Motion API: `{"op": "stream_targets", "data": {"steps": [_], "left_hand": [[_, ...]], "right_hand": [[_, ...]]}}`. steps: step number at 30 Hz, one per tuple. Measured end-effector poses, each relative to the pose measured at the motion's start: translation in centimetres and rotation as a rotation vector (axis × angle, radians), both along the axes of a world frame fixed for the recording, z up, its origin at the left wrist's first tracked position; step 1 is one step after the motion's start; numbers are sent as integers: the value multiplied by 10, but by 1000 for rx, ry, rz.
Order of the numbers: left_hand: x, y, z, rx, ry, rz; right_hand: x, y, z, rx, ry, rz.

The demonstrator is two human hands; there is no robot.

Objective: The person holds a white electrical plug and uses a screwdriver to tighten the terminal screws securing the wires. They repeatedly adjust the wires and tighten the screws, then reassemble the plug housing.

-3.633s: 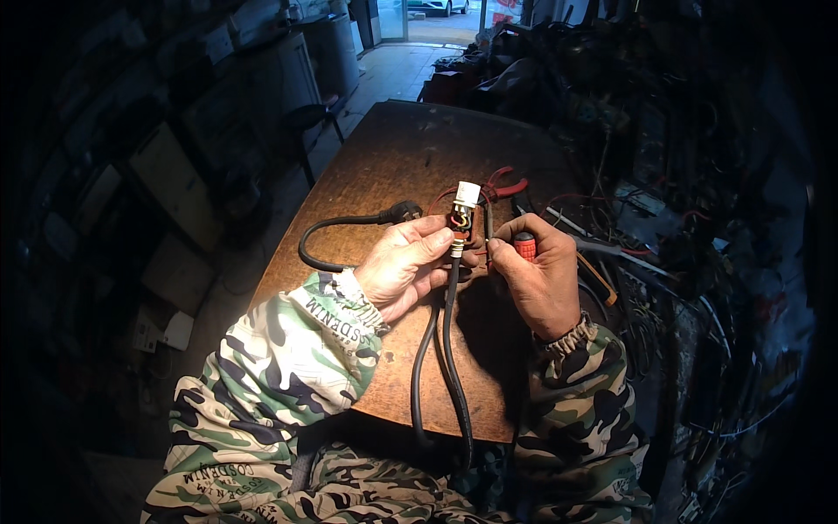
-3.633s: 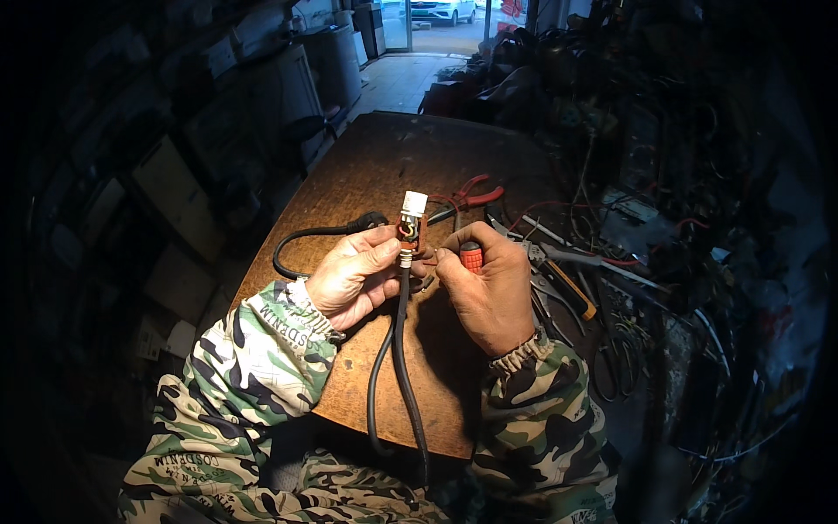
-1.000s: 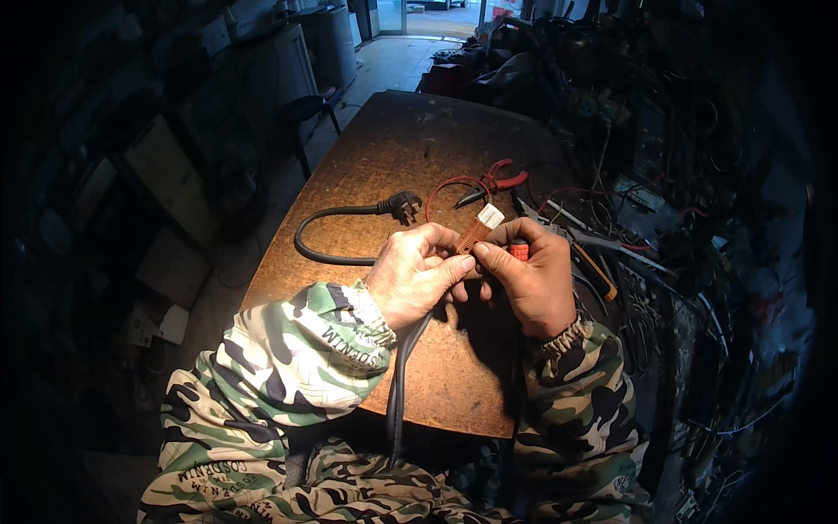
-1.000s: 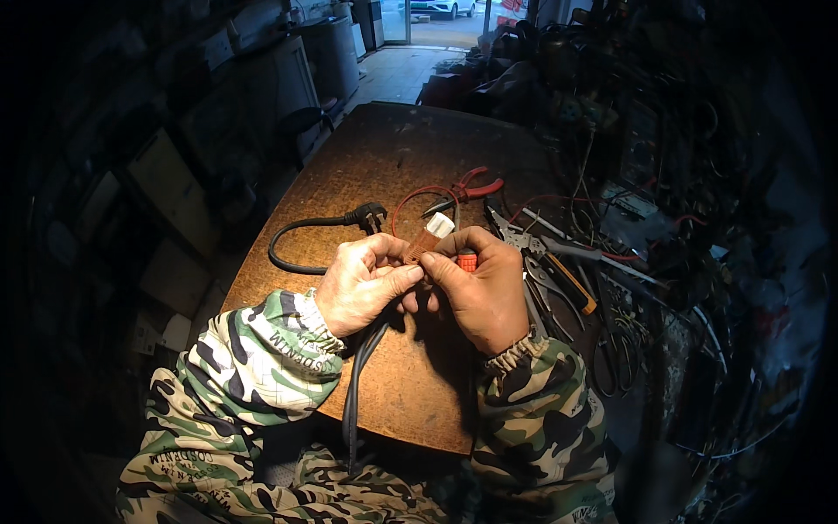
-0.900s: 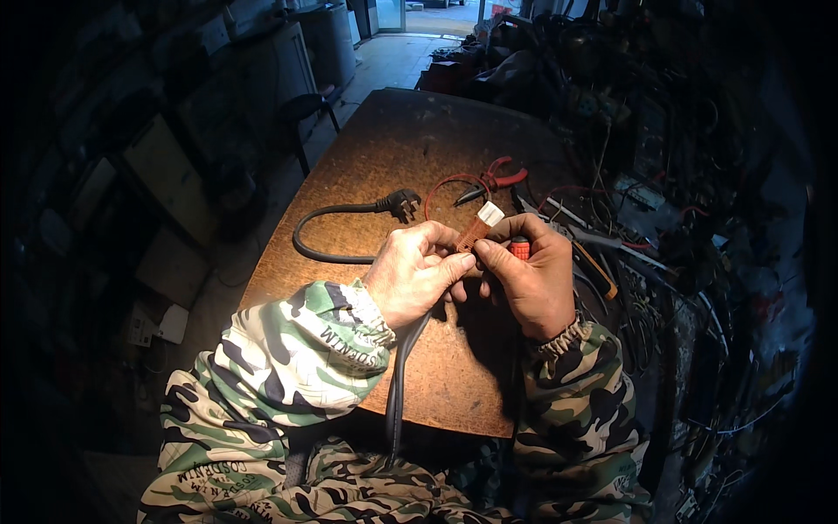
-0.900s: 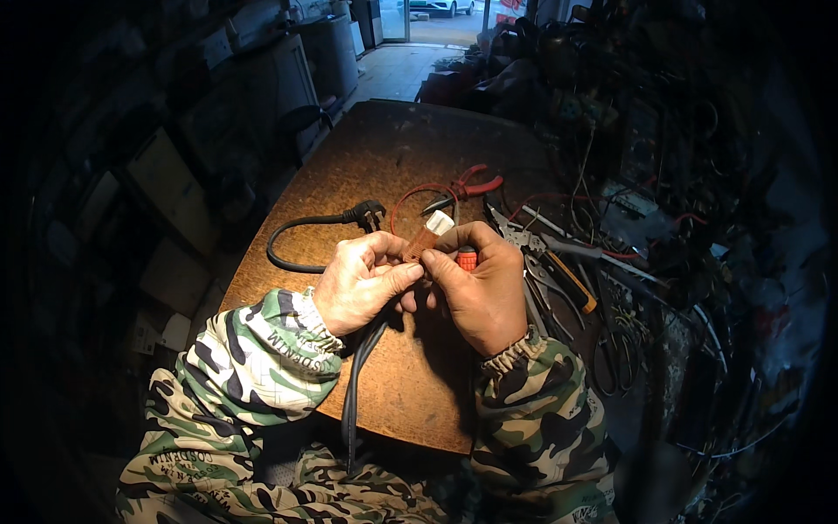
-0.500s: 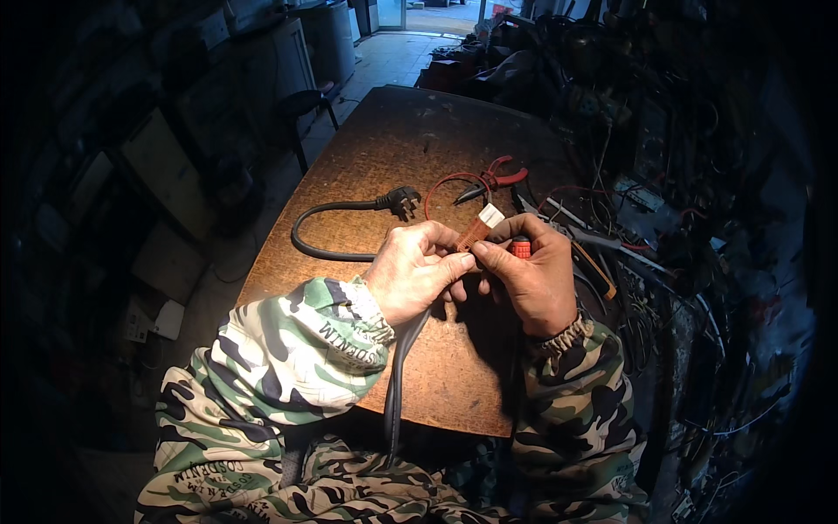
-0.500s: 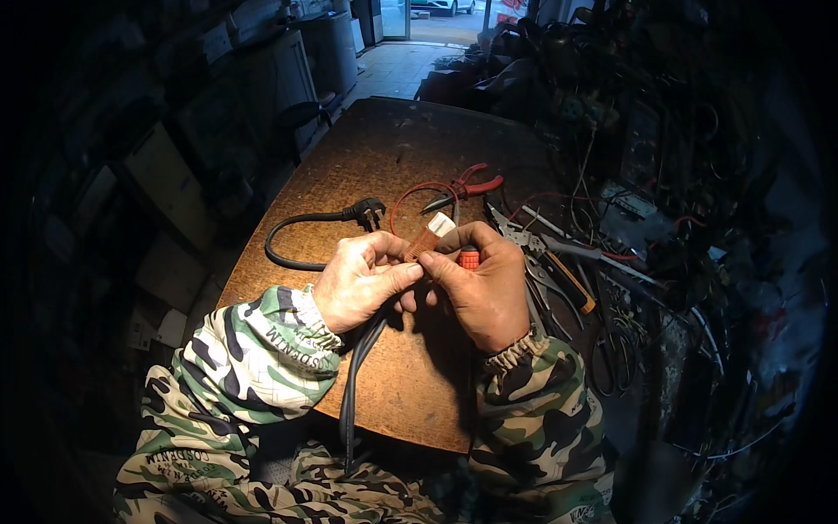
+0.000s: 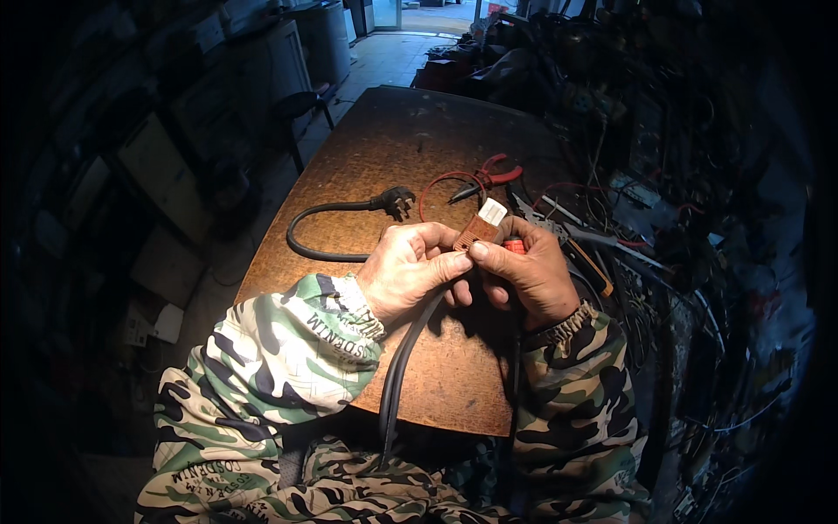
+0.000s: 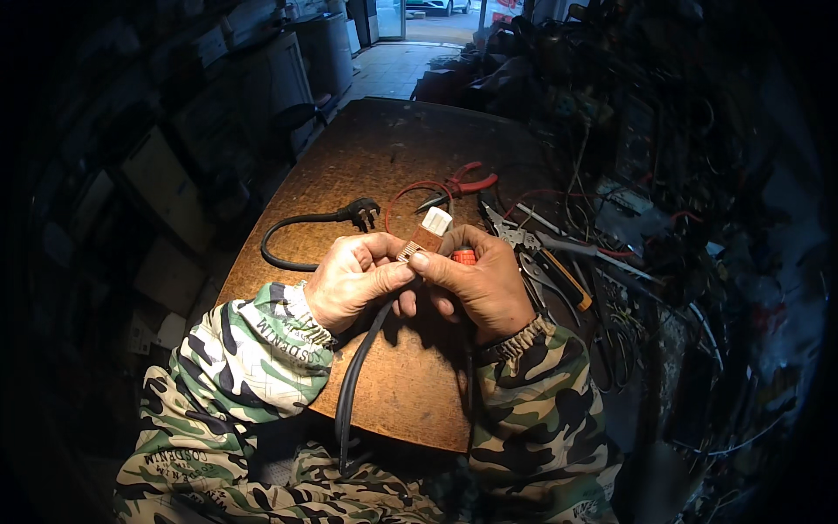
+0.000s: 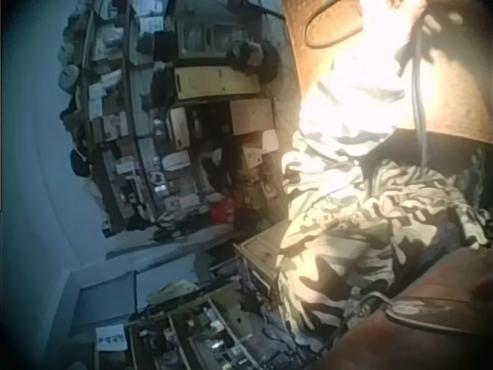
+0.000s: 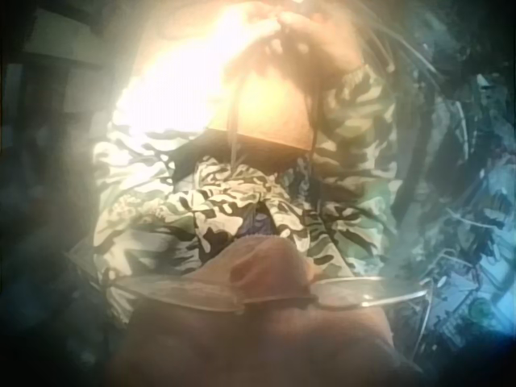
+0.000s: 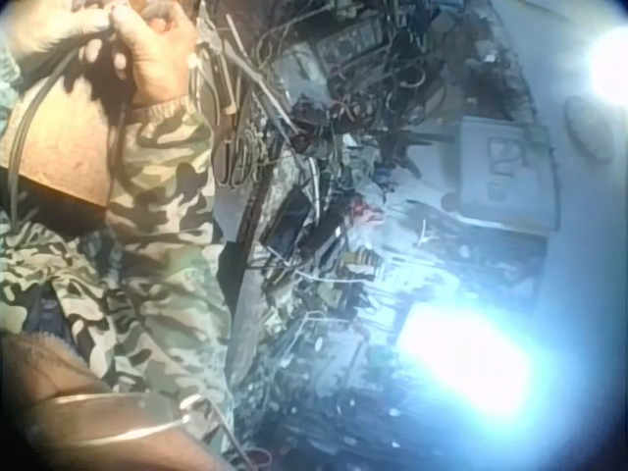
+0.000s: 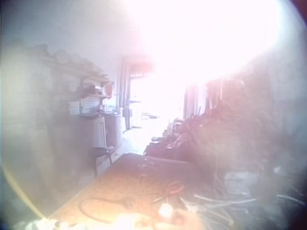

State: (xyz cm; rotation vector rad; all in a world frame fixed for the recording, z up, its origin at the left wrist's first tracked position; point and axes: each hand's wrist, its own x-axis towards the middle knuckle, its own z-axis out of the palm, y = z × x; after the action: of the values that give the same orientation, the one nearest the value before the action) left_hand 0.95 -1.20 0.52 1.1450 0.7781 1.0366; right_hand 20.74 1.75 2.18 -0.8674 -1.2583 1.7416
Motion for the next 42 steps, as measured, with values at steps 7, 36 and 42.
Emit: {"op": "stream_targets", "data": {"steps": [7, 36, 42], "left_hand": [[0, -1, 2, -4, -29, -55], [-4, 8, -4, -47, -50, 97], [-2, 15, -9, -67, -74, 103]], "right_hand": [[5, -1, 5, -50, 79, 139], [-2, -31, 37, 699, -43, -617], [4, -19, 12, 1263, -451, -603]]}}
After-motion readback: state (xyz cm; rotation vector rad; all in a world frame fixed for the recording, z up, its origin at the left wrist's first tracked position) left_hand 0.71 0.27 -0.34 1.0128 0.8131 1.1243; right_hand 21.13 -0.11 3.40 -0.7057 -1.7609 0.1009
